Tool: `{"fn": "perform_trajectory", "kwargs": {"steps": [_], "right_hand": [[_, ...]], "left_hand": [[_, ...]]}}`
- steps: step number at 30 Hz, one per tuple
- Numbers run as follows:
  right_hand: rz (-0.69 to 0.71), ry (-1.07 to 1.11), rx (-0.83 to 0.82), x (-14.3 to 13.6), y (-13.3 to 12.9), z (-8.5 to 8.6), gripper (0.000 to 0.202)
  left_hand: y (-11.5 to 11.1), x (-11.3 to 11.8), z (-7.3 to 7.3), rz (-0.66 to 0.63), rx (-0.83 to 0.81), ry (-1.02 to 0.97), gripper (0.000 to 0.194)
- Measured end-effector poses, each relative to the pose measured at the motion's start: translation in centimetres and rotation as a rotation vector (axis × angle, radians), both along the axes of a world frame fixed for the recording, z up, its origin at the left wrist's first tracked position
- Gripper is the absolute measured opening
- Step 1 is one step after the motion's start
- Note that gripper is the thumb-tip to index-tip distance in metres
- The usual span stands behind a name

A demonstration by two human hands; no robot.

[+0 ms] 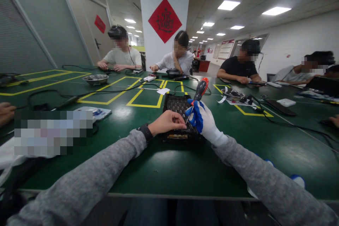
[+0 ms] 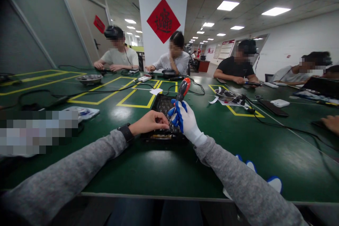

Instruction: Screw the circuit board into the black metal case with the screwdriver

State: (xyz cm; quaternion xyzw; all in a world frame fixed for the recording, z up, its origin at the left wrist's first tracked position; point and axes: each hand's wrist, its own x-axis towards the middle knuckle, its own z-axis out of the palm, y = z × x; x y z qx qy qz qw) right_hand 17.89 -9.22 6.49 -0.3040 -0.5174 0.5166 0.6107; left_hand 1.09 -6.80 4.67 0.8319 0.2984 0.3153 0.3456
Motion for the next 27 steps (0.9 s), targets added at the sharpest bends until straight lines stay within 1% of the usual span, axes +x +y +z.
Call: {"fn": "perform_trajectory", "kwargs": {"steps": [4,7,10,16,22,24,27], "right_hand": [[-0.041,-0.038,0.024,-0.11,-0.31,0.10,0.039],[-0.022,-0.067,0.021,-0.14,-0.41,0.19,0.041],[-0.010,-0.067,0.018,-0.25,-0.46,0.26,0.040],[0.020,-0.042,0.029,-0.38,-0.43,0.22,0.041],[0.021,-0.038,0.036,-0.10,-0.25,-0.13,0.043],[0.002,-0.044,0.067,-0.10,-0.30,-0.22,0.041],[-0.016,-0.056,0.088,-0.14,-0.35,-0.26,0.040]], "left_hand": [[0.18,-0.14,-0.13,-0.072,-0.008,-0.019,0.034],[0.25,-0.25,0.03,-0.132,0.032,-0.008,0.030],[0.29,-0.20,0.12,-0.159,0.060,0.012,0.028],[0.40,-0.01,-0.11,-0.063,0.043,0.008,0.028],[0.33,-0.16,0.19,-0.161,0.072,0.035,0.030],[0.35,-0.06,0.16,-0.126,0.088,0.038,0.030],[0.39,0.09,0.06,-0.024,0.123,0.062,0.030]]}}
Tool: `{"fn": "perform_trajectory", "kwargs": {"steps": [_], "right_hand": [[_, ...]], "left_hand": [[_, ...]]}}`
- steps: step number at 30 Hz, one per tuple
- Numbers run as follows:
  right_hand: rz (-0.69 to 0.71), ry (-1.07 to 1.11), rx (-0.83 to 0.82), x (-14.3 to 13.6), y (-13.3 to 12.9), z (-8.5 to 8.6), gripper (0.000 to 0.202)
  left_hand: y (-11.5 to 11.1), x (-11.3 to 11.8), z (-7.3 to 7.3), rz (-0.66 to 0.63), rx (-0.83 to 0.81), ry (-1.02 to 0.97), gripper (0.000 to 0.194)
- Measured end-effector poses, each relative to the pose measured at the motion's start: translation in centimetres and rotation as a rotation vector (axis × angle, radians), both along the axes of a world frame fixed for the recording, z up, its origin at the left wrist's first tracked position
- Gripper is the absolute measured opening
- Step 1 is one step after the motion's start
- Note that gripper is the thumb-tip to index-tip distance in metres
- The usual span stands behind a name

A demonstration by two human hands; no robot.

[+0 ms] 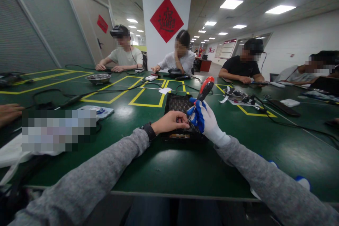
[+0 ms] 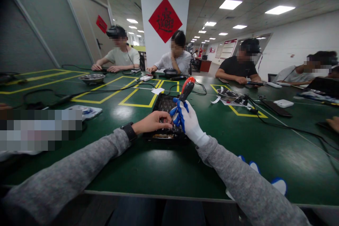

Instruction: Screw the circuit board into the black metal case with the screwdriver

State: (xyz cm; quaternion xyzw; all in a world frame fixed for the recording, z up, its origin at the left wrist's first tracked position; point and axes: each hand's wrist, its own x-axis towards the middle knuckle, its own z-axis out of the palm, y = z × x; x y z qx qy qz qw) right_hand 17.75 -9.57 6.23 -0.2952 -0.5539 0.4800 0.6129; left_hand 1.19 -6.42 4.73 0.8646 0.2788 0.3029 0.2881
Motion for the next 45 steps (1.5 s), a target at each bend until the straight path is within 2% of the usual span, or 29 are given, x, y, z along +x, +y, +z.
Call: {"fn": "perform_trajectory", "kwargs": {"steps": [3,8,14,17,20,24,30,38,45], "right_hand": [[0.011,-0.006,-0.029,0.00,0.03,0.07,0.041],[0.016,0.016,-0.031,0.03,-0.03,0.22,0.040],[0.007,0.046,-0.011,0.07,0.17,0.06,0.037],[0.012,0.030,-0.048,0.09,0.25,0.04,0.042],[0.020,0.009,-0.054,0.15,0.19,0.05,0.044],[0.037,0.045,-0.042,0.30,0.22,-0.10,0.040],[0.027,0.067,-0.067,0.41,0.41,-0.18,0.038],[0.029,0.054,-0.063,0.38,0.18,-0.10,0.040],[0.041,0.043,-0.042,0.46,0.41,-0.35,0.039]], "left_hand": [[-0.06,-0.05,0.04,0.005,0.001,0.003,0.028],[-0.23,-0.12,0.33,-0.108,-0.008,-0.009,0.027],[-0.22,0.08,0.36,-0.015,0.080,0.001,0.027],[-0.17,-0.06,0.43,-0.045,0.131,0.031,0.023],[-0.24,-0.15,0.60,-0.094,0.095,0.038,0.026],[-0.55,-0.03,0.76,-0.060,-0.034,-0.049,0.046],[-0.64,0.06,0.50,-0.115,-0.235,-0.120,0.067],[-0.45,-0.09,0.20,-0.092,-0.251,-0.123,0.076],[-0.67,-0.05,0.60,-0.088,-0.199,-0.112,0.069]]}}
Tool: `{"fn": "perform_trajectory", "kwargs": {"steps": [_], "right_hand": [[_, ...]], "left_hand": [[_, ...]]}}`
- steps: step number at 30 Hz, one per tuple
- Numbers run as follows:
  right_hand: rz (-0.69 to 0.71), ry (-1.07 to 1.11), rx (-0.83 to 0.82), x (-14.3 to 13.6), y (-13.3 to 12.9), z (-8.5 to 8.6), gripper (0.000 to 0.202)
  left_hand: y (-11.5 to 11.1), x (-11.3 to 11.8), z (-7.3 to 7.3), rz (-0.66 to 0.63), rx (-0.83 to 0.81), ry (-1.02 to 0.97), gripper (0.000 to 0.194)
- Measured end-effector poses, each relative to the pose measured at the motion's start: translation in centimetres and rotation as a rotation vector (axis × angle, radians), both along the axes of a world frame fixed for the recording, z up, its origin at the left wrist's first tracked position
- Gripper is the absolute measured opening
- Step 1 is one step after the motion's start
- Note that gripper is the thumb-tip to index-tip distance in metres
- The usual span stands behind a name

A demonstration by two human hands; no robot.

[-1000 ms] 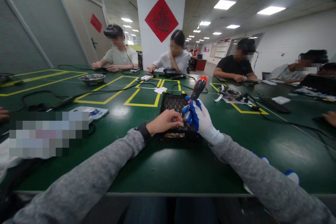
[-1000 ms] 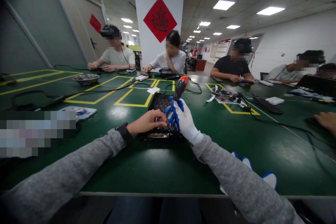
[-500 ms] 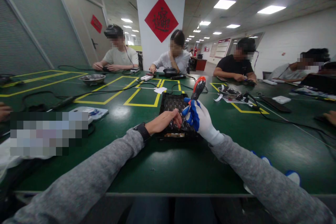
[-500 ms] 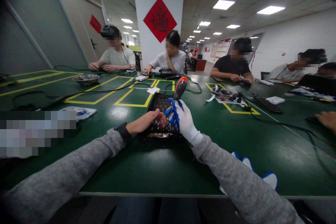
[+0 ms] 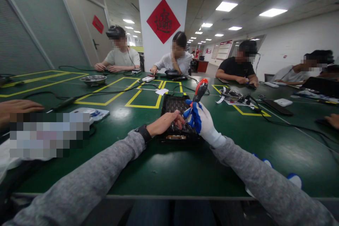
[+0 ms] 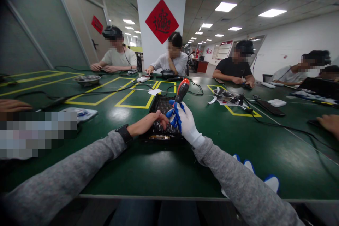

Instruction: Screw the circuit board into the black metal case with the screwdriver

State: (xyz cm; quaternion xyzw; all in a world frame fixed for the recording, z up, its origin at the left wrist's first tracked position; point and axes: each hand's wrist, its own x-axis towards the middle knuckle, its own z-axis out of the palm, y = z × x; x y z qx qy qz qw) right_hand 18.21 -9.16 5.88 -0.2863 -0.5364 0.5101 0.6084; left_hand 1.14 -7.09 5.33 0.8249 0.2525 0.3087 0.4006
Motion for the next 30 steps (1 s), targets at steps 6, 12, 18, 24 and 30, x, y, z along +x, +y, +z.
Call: {"fn": "perform_trajectory", "kwargs": {"steps": [6,12,18,24,30], "right_hand": [[0.011,-0.002,0.011,-0.10,-0.20,0.22,0.039],[0.042,-0.017,0.016,-0.17,-0.37,0.33,0.040],[0.011,-0.023,0.029,-0.17,-0.51,0.31,0.041],[0.016,-0.004,0.005,-0.25,-0.40,0.29,0.041],[0.003,-0.041,0.037,-0.32,-0.40,0.21,0.038]], "left_hand": [[0.31,0.00,-0.12,0.047,0.208,0.079,0.032],[0.59,-0.29,-0.40,-0.016,0.210,0.071,0.025],[0.57,0.09,-0.52,0.027,0.141,0.073,0.030],[0.57,-0.05,-0.44,-0.022,0.146,0.071,0.028],[0.32,0.25,-0.37,-0.011,0.060,0.033,0.031]]}}
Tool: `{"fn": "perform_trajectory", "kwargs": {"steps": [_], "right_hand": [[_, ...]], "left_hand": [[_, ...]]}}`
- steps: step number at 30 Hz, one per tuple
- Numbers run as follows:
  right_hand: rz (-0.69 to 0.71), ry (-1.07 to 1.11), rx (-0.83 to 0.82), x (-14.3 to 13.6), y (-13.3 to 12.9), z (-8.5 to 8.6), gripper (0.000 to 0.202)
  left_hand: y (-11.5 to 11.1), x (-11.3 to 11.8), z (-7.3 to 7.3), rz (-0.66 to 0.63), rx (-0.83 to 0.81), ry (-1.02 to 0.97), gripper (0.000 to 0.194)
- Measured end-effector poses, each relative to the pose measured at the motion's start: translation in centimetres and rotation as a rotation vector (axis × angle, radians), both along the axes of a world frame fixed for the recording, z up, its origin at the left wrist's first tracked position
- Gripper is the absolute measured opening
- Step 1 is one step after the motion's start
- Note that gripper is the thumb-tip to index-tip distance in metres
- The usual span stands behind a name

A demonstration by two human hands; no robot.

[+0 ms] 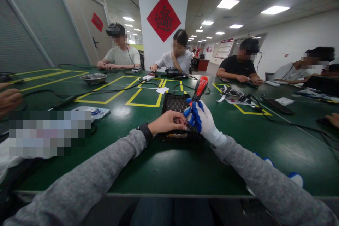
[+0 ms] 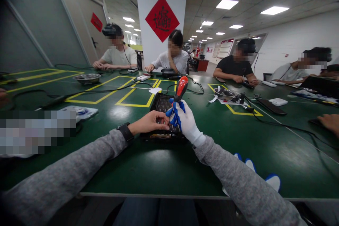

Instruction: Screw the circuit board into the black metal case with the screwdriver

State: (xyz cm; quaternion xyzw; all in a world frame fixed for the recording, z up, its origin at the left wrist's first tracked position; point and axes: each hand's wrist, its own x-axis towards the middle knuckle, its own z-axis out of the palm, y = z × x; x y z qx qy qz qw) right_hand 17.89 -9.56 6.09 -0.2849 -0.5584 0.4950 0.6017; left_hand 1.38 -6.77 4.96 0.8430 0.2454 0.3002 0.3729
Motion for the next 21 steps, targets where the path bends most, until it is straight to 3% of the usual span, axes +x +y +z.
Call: {"fn": "perform_trajectory", "kwargs": {"steps": [9,15,21], "right_hand": [[0.028,-0.028,0.013,-0.14,-0.35,0.18,0.035],[0.025,0.038,0.036,-0.28,-0.35,0.14,0.031],[0.008,-0.020,0.018,-0.24,-0.50,0.21,0.038]], "left_hand": [[0.01,-0.34,0.41,-0.056,0.068,0.031,0.025],[-0.03,-0.10,-0.03,0.042,0.050,0.012,0.032],[-0.08,-0.33,0.10,-0.061,0.062,0.009,0.028]]}}
